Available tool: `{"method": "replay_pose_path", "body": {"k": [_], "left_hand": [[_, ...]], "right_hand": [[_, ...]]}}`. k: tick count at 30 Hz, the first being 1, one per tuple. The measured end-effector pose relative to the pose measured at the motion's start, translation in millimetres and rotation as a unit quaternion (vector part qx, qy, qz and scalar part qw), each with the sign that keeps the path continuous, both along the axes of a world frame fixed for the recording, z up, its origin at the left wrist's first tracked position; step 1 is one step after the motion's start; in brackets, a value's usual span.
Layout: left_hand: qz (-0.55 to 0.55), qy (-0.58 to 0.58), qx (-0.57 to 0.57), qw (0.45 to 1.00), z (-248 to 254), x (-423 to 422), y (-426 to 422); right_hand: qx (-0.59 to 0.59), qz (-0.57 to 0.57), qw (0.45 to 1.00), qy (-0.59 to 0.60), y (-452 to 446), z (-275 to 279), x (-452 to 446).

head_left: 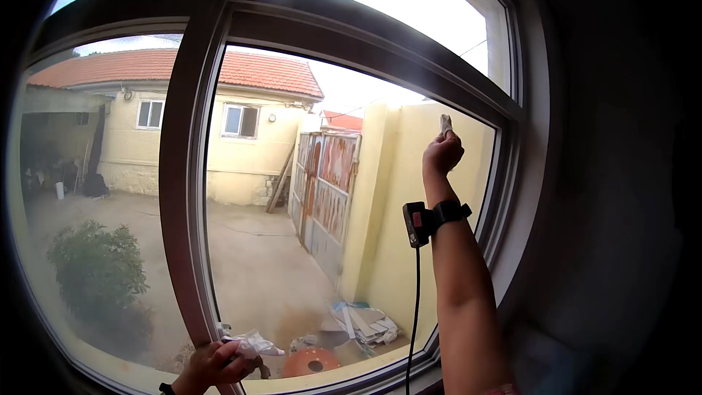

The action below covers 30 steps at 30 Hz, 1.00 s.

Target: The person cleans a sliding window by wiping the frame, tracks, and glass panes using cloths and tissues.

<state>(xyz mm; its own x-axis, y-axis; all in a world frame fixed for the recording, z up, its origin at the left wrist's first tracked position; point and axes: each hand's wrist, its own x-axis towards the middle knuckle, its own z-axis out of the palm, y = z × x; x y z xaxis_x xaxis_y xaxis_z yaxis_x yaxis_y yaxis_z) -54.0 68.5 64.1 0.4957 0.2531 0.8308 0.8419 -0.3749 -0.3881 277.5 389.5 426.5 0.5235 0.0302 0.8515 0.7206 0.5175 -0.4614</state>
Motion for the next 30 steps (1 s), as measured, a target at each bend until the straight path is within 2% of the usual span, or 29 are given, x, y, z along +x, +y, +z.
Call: {"method": "replay_pose_path", "body": {"k": [1, 4, 6, 7, 9, 10, 12, 13, 15, 17, 19, 22, 23, 25, 27, 28, 30], "left_hand": [[-0.003, -0.017, 0.008, 1.0, 1.0, 3.4, -2.4], [-0.011, -0.01, 0.025, 1.0, -6.2, -0.2, 5.3], [-0.137, -0.122, -0.153, 0.971, -36.4, -12.1, 21.4], [-0.137, -0.123, -0.151, 0.971, -29.8, -12.0, 17.1], [-0.061, -0.051, -0.031, 0.996, -10.0, -3.5, 2.9], [-0.05, -0.057, -0.008, 0.997, -9.8, -1.0, 1.6], [-0.061, -0.065, -0.017, 0.996, -18.7, -3.5, 7.2], [-0.072, -0.072, -0.026, 0.994, -21.5, -4.8, 8.5], [-0.068, -0.069, -0.025, 0.995, -22.8, -4.6, 8.6], [-0.07, -0.065, -0.021, 0.995, -17.7, -1.7, 10.4], [-0.064, -0.045, -0.026, 0.997, -10.7, -1.5, 8.6], [-0.054, -0.043, -0.019, 0.997, -23.3, -3.0, 10.4], [-0.049, -0.044, -0.027, 0.997, -25.3, -4.0, 12.3], [-0.062, -0.049, -0.043, 0.996, -26.2, -6.5, 14.6], [-0.051, -0.052, -0.157, 0.985, -23.9, -6.7, 16.2], [-0.048, -0.051, -0.028, 0.997, -16.3, 2.2, 10.8], [-0.04, -0.059, -0.032, 0.997, -26.2, 0.5, 11.1]], "right_hand": [[0.006, 0.007, 1.0, -0.004, -1.7, 3.6, -15.5], [0.19, 0.001, 0.973, -0.133, -33.7, 18.0, -80.9], [0.26, 0.03, 0.949, -0.176, -74.8, 19.1, -134.9], [0.286, 0.046, 0.938, -0.19, -100.4, 16.8, -158.8], [0.228, 0.203, 0.934, -0.185, -125.2, 16.0, -197.8], [0.221, 0.277, 0.918, -0.179, -131.4, 14.9, -222.9], [0.253, 0.334, 0.88, -0.223, -144.9, 13.4, -258.4], [0.291, 0.317, 0.861, -0.273, -152.1, 12.8, -269.2], [0.28, 0.275, 0.859, -0.328, -158.0, 15.3, -281.0], [0.298, 0.29, 0.845, -0.337, -153.0, 16.8, -270.7], [0.308, 0.246, 0.836, -0.383, -145.7, 15.9, -247.0], [0.3, 0.15, 0.873, -0.355, -111.0, 30.5, -193.4], [0.27, 0.254, 0.861, -0.348, -112.3, 34.4, -168.6], [0.251, 0.3, 0.855, -0.342, -93.5, 36.9, -128.2], [0.237, 0.308, 0.857, -0.337, -77.0, 38.6, -93.4], [0.234, 0.294, 0.863, -0.337, -70.1, 38.9, -79.0], [0.25, 0.258, 0.875, -0.325, -56.9, 33.1, -59.1]]}}
